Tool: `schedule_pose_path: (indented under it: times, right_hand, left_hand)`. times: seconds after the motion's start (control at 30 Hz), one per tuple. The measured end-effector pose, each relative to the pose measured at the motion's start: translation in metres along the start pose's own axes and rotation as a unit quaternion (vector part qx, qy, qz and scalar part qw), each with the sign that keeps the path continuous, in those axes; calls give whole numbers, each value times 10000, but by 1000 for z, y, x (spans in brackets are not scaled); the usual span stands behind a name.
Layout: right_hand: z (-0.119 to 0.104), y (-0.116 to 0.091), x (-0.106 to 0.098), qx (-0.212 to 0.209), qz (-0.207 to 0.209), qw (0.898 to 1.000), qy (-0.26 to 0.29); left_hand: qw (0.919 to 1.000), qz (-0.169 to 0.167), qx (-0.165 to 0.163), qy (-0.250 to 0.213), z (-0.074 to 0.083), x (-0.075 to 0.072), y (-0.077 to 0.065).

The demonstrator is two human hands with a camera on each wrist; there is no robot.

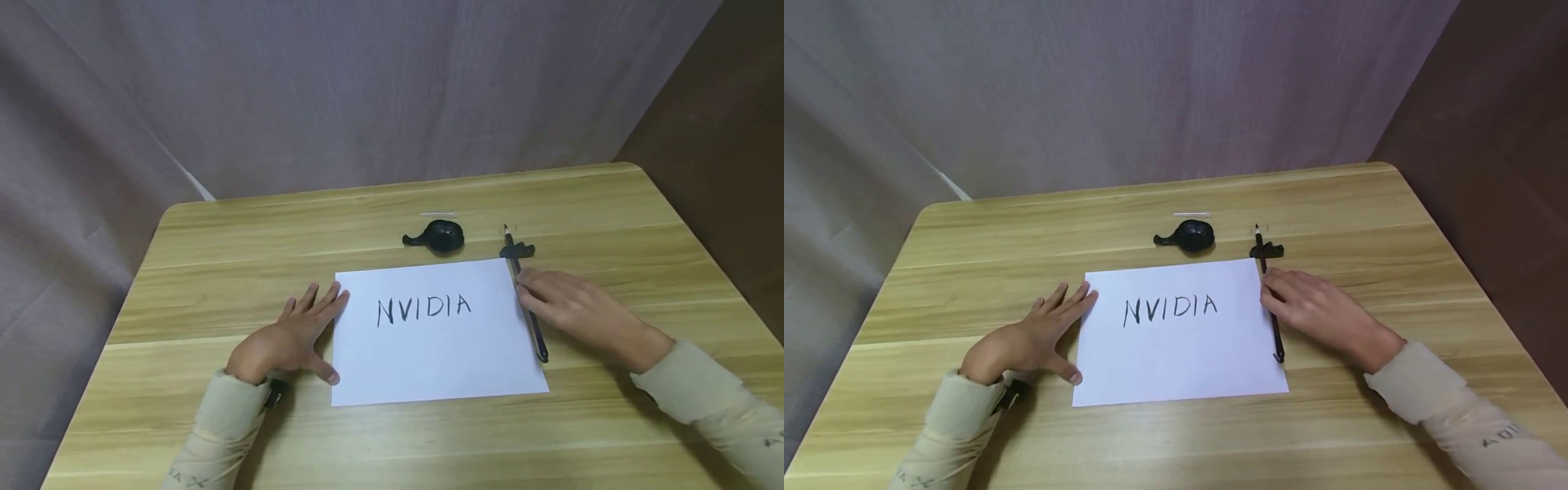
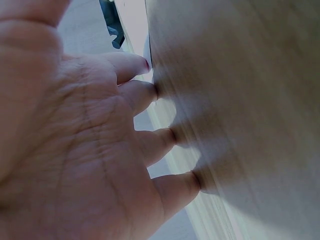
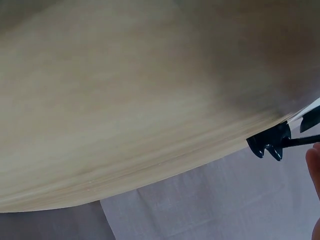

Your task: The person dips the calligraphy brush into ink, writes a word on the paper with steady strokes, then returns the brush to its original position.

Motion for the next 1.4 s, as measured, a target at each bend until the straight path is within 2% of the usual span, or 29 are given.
schedule_pose_path:
  times: [0.63,0.83,1.03,1.27,1.4]
  right_hand:
    - [-1,-1,8,125,-801,9960,376]
    - [-1,-3,8,210,-906,9950,359]
    - [-2,-5,9,399,-1018,9929,467]
    - [0,-6,6,608,-1006,9908,665]
    - [1,0,0,1007,-623,9880,987]
  left_hand:
    - [10000,47,-82,27,-2,0,1]
    - [10000,32,-34,-33,-2,0,2]
    - [9998,-38,-172,-21,-1,-3,4]
    - [9999,-80,-120,2,1,-3,10]
    - [9999,-41,-82,49,1,-4,11]
Point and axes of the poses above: each hand's wrist, its own y-axis towards the middle knuckle, its own x-axis out of the palm, z = x × y, the point moved 1 cm from there along y, towards the middle knuckle, and after that the axes turned 9 degrees about -y, right-handed, at the moved point
